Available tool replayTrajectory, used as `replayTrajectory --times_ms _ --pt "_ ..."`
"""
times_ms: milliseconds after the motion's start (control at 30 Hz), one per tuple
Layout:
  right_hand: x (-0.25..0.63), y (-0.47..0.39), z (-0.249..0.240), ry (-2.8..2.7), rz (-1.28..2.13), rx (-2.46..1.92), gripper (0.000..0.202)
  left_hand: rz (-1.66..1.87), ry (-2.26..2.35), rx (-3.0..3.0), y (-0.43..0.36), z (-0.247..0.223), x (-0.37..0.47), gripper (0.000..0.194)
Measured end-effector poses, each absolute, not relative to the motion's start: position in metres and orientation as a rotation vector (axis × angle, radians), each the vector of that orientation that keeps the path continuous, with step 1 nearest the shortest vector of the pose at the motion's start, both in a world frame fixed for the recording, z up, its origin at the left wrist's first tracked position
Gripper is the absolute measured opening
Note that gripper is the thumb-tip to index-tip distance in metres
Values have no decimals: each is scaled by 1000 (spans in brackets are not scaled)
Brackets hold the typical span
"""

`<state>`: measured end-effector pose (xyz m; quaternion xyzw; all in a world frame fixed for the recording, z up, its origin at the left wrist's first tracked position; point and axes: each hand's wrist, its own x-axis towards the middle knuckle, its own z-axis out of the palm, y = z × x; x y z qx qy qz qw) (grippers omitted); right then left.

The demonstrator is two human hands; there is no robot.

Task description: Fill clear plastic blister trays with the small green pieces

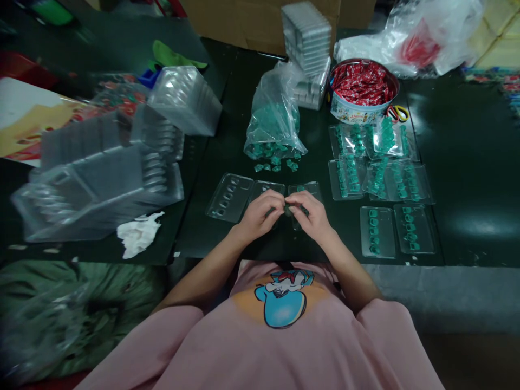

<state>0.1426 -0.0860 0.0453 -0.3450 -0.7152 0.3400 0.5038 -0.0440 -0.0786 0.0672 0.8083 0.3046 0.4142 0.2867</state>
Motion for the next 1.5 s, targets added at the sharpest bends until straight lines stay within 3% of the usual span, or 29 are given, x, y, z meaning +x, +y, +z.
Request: replayTrajectory --times_ms 400,700,1200,1500 --pt "152 -78 49 -1867 851 -755 11 1043 813 1927 -79 68 -43 25" --pt "151 -76 49 -1936 621 -730 12 1035 862 1870 -82 70 -40 29" --pt "143 -79 46 -1877 508 -682 6 1248 864 1850 -84 62 -34 16" --pt "136 -85 46 -1611 902 -891 15 1444 932 1659 -88 55 -22 15"
